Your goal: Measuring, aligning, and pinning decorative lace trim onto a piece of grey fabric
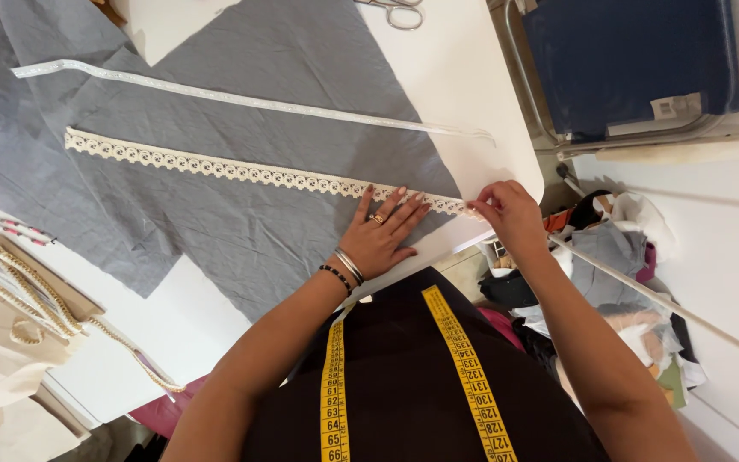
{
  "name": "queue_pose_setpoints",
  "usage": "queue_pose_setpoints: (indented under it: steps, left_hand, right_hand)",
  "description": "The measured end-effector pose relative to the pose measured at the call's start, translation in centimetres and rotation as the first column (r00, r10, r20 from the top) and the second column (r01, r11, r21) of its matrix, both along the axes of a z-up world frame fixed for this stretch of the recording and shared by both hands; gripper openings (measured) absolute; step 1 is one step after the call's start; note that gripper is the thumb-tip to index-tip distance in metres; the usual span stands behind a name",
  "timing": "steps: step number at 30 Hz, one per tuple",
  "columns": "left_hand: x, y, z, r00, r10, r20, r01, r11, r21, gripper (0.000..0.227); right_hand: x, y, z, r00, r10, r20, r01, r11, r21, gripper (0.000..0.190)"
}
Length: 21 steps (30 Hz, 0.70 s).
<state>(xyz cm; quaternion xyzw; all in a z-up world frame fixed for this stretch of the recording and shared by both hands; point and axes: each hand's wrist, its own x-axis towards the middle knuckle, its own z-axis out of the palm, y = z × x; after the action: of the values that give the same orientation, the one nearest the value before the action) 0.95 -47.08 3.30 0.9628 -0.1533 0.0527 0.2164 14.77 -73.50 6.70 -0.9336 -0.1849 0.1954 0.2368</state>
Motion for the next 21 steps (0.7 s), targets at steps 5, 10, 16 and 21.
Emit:
queue_pose_setpoints:
  steps: [5,10,16,21]
  left_hand:
    - [0.2,0.2,0.5,1.0,0.005,0.001,-0.005,1.0,0.003,0.075]
    - [0.3,2.5,1.5,0.997,0.065,-0.036,-0.065,0.998,0.009,0.073]
    - [-3.2,13.3,3.7,0.927,0.361,-0.103,-0.335,0.92,0.205,0.073]
    - [-7.0,22.7,2.6,0.783,0.622,-0.017,-0.576,0.735,0.358,0.076]
  right_hand:
    - [0.5,0.6,0.6,1.0,0.028,0.008,-0.028,0.999,0.015,0.018]
    - [0.4,0.4,0.6,0.999,0.042,0.011,-0.042,0.999,0.006,0.019]
    - [0.5,0.5,0.7,0.996,0.064,0.056,-0.066,0.997,0.028,0.019]
    - [0.5,-0.2,-0.5,0.97,0.195,0.148,-0.198,0.98,0.005,0.023]
